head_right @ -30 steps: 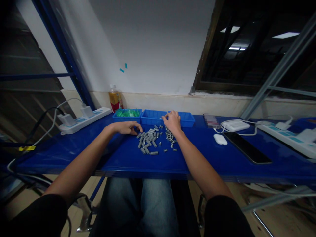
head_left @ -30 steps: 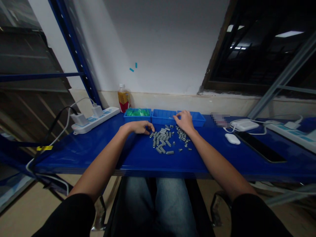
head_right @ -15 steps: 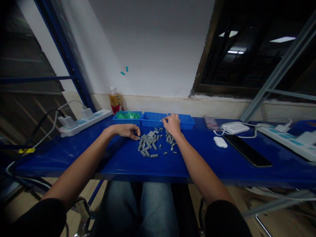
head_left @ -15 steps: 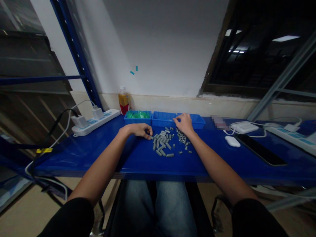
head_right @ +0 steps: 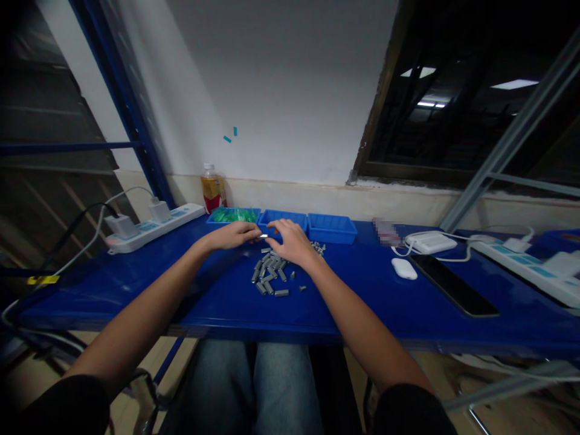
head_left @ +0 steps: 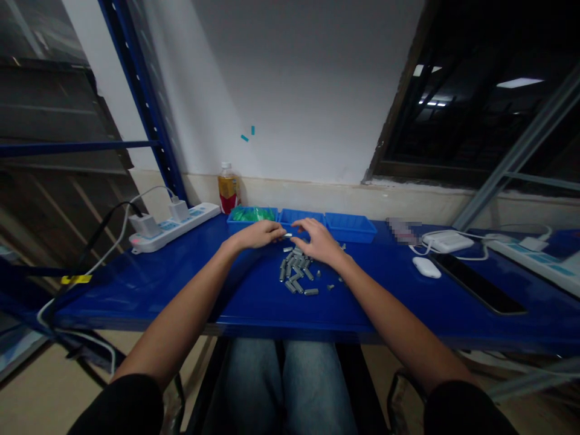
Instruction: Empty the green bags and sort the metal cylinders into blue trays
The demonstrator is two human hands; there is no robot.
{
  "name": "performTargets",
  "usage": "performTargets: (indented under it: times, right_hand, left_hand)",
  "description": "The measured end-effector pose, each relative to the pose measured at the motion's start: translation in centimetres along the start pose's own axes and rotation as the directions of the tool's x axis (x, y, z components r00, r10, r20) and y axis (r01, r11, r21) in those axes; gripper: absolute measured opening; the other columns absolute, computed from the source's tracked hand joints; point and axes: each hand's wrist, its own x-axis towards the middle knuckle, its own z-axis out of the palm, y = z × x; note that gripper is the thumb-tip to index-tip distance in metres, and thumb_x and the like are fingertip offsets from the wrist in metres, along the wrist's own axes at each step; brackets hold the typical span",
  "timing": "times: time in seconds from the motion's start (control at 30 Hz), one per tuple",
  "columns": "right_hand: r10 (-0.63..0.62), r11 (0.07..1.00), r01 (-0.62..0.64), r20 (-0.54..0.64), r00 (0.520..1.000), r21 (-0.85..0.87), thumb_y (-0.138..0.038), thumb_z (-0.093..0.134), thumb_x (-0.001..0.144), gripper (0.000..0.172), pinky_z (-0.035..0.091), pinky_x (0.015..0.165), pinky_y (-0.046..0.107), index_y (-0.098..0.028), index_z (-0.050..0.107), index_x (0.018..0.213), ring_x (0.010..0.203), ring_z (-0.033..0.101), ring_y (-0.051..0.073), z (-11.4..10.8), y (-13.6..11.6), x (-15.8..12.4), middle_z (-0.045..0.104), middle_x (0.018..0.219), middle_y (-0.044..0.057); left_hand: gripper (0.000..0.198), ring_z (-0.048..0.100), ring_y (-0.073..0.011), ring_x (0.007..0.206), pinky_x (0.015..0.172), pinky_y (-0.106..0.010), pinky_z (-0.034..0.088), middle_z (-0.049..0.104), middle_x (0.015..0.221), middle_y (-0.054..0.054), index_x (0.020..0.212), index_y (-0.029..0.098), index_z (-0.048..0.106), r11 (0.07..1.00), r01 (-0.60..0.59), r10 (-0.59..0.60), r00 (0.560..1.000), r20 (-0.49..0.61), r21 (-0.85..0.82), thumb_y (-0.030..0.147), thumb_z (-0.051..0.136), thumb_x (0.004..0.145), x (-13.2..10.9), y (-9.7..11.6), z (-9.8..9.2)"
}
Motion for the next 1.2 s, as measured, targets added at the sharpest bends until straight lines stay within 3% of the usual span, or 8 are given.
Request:
performTargets:
  times: [0.1, 0.23, 0.43, 0.67, 0.83, 0.9, 1.07, 1.2]
  right_hand:
    - [-0.028, 1.000, 0.028, 0.005, 1.000, 0.001, -0.023, 0.055, 0.085, 0.010, 0.042, 0.079, 0.033, -0.019, 0.059, 0.094, 0.087, 0.054, 0.020, 0.5, -0.7, 0.0, 0.061, 0.088, 0.006]
    - [0.000, 1.000, 0.001, -0.043, 0.999, 0.024, -0.024, 0.049, 0.090, 0.010, 0.042, 0.078, 0.032, -0.019, 0.058, 0.088, 0.084, 0.054, 0.020, 0.9, -0.6, 0.1, 0.060, 0.084, 0.006]
    - [0.052, 0.998, -0.049, -0.070, 0.996, 0.041, -0.022, 0.049, 0.089, 0.009, 0.043, 0.077, 0.032, -0.019, 0.058, 0.087, 0.083, 0.055, 0.020, 1.2, -0.2, 0.1, 0.061, 0.085, 0.007]
    - [0.058, 0.994, -0.046, -0.125, 0.991, 0.100, -0.024, 0.054, 0.085, 0.017, 0.044, 0.077, 0.033, -0.020, 0.056, 0.101, 0.084, 0.056, 0.021, 0.9, -0.7, 0.0, 0.061, 0.087, 0.006]
    - [0.013, 1.000, -0.011, -0.119, 0.993, 0.017, -0.023, 0.049, 0.088, 0.013, 0.043, 0.080, 0.033, -0.020, 0.060, 0.094, 0.088, 0.055, 0.022, 0.8, -0.5, 0.2, 0.062, 0.090, 0.007]
    - [0.058, 0.996, -0.067, -0.134, 0.989, -0.061, -0.027, 0.048, 0.090, 0.016, 0.041, 0.081, 0.035, -0.020, 0.062, 0.091, 0.089, 0.054, 0.023, 0.7, 0.4, 0.2, 0.062, 0.089, 0.008]
    - [0.271, 0.921, -0.316, -0.209, 0.940, -0.227, -0.035, 0.052, 0.089, 0.022, 0.038, 0.079, 0.039, -0.019, 0.065, 0.083, 0.091, 0.052, 0.027, 0.3, 3.7, -0.5, 0.062, 0.089, 0.010]
    - [0.356, 0.876, -0.414, -0.248, 0.901, -0.245, -0.037, 0.056, 0.086, 0.021, 0.038, 0.077, 0.037, -0.019, 0.066, 0.079, 0.090, 0.050, 0.026, 0.1, 5.5, -1.1, 0.062, 0.087, 0.010]
  left_hand:
    - [0.039, 0.054, -0.0137, 0.065, 0.062, -0.023, 0.040, 0.060, 0.068, -0.001, 0.076, 0.015, 0.060, 0.998, -0.038, 0.038, 0.999, -0.001, -0.044, 0.046, 0.040, 0.087, 0.4, 0.2, 0.6]
    - [0.043, 0.055, -0.0145, 0.066, 0.065, -0.025, 0.042, 0.060, 0.071, -0.003, 0.078, 0.014, 0.060, 0.991, -0.047, 0.045, 0.999, -0.019, -0.128, 0.046, 0.034, 0.090, 0.5, 0.3, 1.0]
    - [0.036, 0.058, -0.0172, 0.075, 0.068, -0.026, 0.043, 0.063, 0.081, -0.004, 0.105, 0.015, 0.056, 0.983, -0.180, 0.173, 0.970, -0.171, -0.025, 0.043, 0.051, 0.084, 0.3, 0.9, 1.4]
    - [0.031, 0.058, -0.0169, 0.074, 0.066, -0.025, 0.040, 0.067, 0.084, -0.006, 0.094, 0.014, 0.064, 0.985, -0.131, 0.153, 0.960, -0.235, 0.109, 0.035, 0.040, 0.091, 0.4, 1.2, 1.5]
    - [0.042, 0.058, -0.0163, 0.070, 0.064, -0.025, 0.040, 0.065, 0.075, -0.005, 0.085, 0.014, 0.065, 0.990, -0.100, 0.119, 0.970, -0.211, 0.096, 0.040, 0.032, 0.094, 0.6, 1.1, 1.8]
    - [0.042, 0.058, -0.0163, 0.068, 0.063, -0.025, 0.040, 0.065, 0.074, -0.005, 0.084, 0.014, 0.065, 0.990, -0.073, 0.095, 0.978, -0.184, 0.122, 0.041, 0.035, 0.093, 0.7, 0.6, 2.0]
    - [0.031, 0.060, -0.0167, 0.067, 0.060, -0.023, 0.040, 0.069, 0.078, -0.005, 0.101, 0.014, 0.065, 0.980, -0.006, 0.014, 0.999, -0.036, 0.197, 0.036, 0.057, 0.081, 1.1, -1.1, 2.8]
    - [0.024, 0.063, -0.0183, 0.077, 0.066, -0.023, 0.042, 0.071, 0.087, -0.007, 0.095, 0.017, 0.069, 0.953, 0.021, -0.017, 1.000, -0.016, 0.303, 0.031, 0.053, 0.083, 1.2, -1.5, 3.3]
